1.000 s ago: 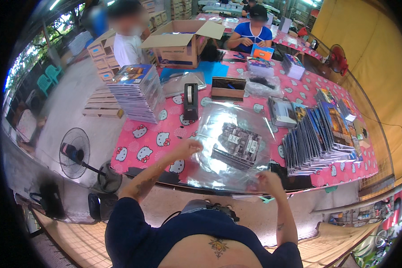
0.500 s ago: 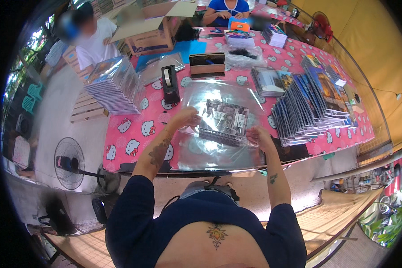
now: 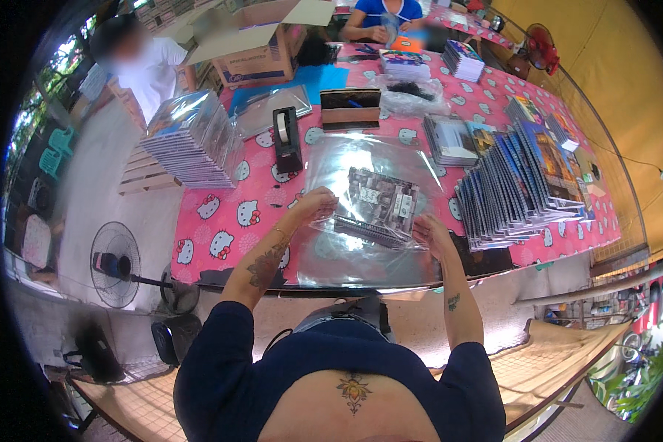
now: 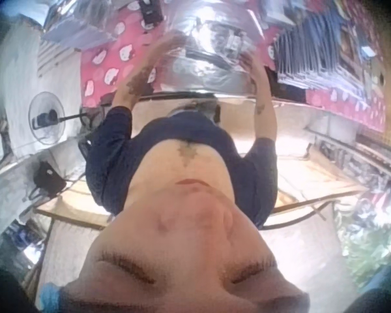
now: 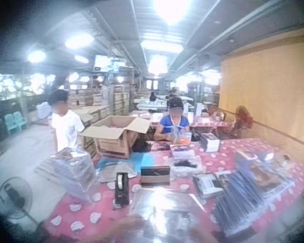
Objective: The person repeatedly places spiral-bound notebooks into clear plastic sleeves, seals them, and stacks them on a table. The person handles the notebooks and sleeves by hand, working at a table with a pink Hello Kitty tablecloth. Other people are visible in the background, but the focus is on the packaging task.
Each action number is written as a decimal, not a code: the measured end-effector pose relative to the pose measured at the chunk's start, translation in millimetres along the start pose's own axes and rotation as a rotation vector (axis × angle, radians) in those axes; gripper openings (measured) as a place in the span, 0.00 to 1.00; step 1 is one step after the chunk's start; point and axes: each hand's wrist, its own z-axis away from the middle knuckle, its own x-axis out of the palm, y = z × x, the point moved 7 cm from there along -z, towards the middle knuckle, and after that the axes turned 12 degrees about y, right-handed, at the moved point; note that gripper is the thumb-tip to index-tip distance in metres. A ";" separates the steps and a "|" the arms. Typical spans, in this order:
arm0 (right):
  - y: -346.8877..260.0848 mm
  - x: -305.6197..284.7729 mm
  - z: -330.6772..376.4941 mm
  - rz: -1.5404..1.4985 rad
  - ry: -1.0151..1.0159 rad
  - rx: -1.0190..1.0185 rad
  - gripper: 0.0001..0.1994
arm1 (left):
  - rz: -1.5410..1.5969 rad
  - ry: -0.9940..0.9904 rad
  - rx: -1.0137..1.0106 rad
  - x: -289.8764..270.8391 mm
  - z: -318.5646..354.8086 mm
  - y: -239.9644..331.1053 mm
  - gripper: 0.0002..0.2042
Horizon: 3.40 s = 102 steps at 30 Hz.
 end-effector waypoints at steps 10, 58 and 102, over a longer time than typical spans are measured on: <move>-43.4 139.7 139.7 1.257 0.315 -1.132 0.28 | -0.212 0.206 0.180 -26.2 0.6 62.0 0.07; 11.1 171.2 97.5 1.561 0.167 -1.009 0.33 | -1.030 0.083 1.162 147.2 49.8 50.5 0.10; -56.5 134.9 107.8 1.494 -0.022 -1.250 0.32 | -0.048 0.877 0.098 -134.1 -21.6 113.6 0.13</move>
